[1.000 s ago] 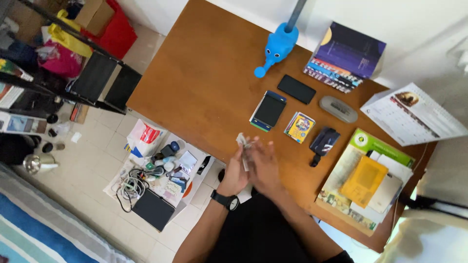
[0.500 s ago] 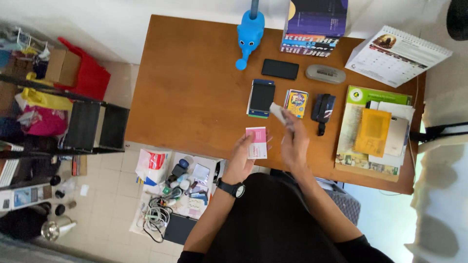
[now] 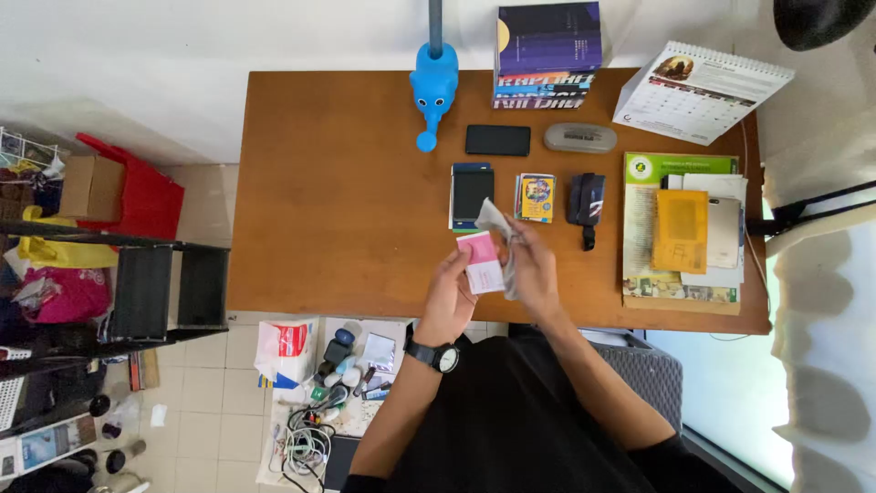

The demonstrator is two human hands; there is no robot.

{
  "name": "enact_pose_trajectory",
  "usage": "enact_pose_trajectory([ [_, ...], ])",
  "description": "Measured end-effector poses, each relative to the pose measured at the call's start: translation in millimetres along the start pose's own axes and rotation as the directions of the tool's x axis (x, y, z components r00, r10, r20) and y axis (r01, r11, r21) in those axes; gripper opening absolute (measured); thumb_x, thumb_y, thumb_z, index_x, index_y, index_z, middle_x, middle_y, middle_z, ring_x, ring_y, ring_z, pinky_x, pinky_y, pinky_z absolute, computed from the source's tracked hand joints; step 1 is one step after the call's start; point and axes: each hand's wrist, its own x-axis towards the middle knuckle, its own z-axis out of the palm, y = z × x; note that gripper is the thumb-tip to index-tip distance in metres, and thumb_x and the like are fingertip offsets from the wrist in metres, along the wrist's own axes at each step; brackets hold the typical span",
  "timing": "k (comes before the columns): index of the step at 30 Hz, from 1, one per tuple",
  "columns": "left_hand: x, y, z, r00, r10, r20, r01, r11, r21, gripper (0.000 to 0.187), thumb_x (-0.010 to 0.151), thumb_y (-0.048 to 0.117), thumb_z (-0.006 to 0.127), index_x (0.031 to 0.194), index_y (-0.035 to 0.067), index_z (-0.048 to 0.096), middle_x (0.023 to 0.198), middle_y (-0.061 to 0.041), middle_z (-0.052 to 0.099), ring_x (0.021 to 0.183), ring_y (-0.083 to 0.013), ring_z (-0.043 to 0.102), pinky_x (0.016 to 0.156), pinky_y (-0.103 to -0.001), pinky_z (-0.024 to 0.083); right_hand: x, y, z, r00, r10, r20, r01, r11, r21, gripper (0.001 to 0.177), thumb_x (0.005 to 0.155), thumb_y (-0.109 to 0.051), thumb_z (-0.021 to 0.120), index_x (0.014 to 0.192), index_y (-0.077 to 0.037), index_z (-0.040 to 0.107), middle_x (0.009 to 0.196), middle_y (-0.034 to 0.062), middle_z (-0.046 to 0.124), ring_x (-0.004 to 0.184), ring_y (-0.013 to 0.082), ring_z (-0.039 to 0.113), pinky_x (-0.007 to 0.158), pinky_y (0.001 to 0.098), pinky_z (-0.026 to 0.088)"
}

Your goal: The person repeatedly wipes the surfaces of small rectangular cards with a cloth. They pick up each card from a side table, wipe it on a wooden desk, and return it to the side table, repeating this cycle for multiple cards.

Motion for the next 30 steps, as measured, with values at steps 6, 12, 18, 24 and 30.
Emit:
enact_pose_trajectory([
  [6,22,-21,-6,0.985,-0.154,0.072,0.167,0.956,-0.241,0.025,0.097,0.034,0.066,0.109,0.013,0.075,0.105,-0.006,0.077,0.097,-0.0245,0.075,0.083,-0.037,0.062,-28,-25,2,0.985,-0.171,-0.005,0.168,0.964,0.204,0.033,0.098,-0.005,0.052,0.124,-0.011,0.072,0.088,0.0145,0.067,0.088,0.0258,0.068,0.089,0.0421,0.054],
  [12,22,-8,25,0.963,-0.127,0.237,0.208,0.912,-0.354,0.052,0.105,0.045,0.042,0.133,0.005,0.061,0.140,-0.019,0.063,0.128,-0.0385,0.057,0.106,-0.053,0.048,-12,9,3,0.798,-0.562,0.216,0.602,0.747,-0.282,0.049,0.109,-0.030,0.041,0.142,0.005,0.050,0.146,0.0323,0.051,0.141,0.0484,0.043,0.117,0.0590,0.030],
  [18,38,-4,17,0.974,-0.138,0.178,0.187,0.936,-0.299,0.058,0.107,0.053,0.036,0.144,0.010,0.048,0.154,-0.020,0.050,0.140,-0.0364,0.050,0.110,-0.053,0.046,-23,-7,-8,0.797,-0.487,0.358,0.539,0.841,-0.057,0.059,0.109,-0.037,0.033,0.153,0.000,0.041,0.150,0.0305,0.043,0.143,0.0495,0.038,0.121,0.0544,0.027],
  [24,68,-18,-12,0.985,-0.162,-0.056,0.127,0.912,-0.390,0.035,0.104,0.037,0.048,0.091,0.010,0.066,0.121,-0.021,0.073,0.114,-0.0402,0.070,0.092,-0.053,0.059,-12,30,-42,0.800,-0.474,0.366,0.479,0.874,0.085,0.053,0.085,0.011,0.053,0.134,-0.006,0.065,0.097,0.0124,0.068,0.095,0.0339,0.073,0.087,0.0464,0.059],
  [30,52,-10,4,0.953,0.053,-0.300,-0.019,0.993,0.113,0.015,0.103,0.025,0.061,0.114,0.015,0.063,0.109,-0.015,0.077,0.100,-0.0325,0.076,0.085,-0.045,0.062,9,-7,-56,0.863,-0.498,0.080,0.503,0.863,-0.056,0.033,0.088,0.013,0.057,0.109,-0.009,0.070,0.120,0.0096,0.072,0.113,0.0316,0.071,0.092,0.0393,0.057],
])
